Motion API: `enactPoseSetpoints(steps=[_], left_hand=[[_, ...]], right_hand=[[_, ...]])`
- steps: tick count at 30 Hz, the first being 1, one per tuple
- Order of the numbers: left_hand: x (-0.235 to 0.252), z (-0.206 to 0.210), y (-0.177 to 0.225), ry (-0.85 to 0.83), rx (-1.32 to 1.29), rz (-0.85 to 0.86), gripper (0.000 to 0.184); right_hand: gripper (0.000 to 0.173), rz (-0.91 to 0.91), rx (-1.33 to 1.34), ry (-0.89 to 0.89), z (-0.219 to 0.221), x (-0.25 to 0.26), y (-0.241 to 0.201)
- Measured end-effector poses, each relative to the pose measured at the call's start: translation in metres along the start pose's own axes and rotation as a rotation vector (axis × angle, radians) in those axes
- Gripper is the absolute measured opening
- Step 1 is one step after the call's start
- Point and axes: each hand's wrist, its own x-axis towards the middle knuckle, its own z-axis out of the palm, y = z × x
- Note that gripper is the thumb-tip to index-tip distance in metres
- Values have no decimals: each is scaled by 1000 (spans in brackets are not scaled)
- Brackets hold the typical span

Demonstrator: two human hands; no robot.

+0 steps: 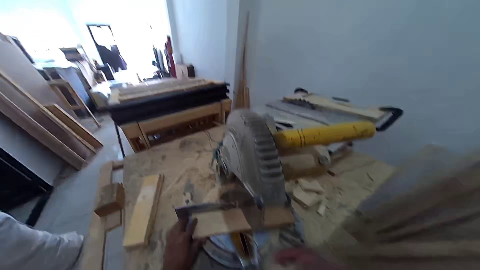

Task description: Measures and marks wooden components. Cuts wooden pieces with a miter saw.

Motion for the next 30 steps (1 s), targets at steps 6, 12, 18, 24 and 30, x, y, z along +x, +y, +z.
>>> enactPoseSetpoints(steps=[6, 12, 18, 24, 30], left_hand=[[0, 37, -13, 137, -15, 70, 64], [1, 34, -9, 121, -2, 49, 67], [8, 41, -16, 158, 8, 117, 63], [2, 50, -25, 264, -15, 199, 64], [3, 55, -28, 294, -10, 201, 62]], right_hand=[[85, -241, -891, 9, -145, 185, -50], [60, -166, -1077, -436, -117, 239, -62], [49, -60, -1049, -800, -102, 167, -55], [23, -228, -1051, -574, -97, 113, -31], [29, -247, -1075, -568, -97, 104, -23]])
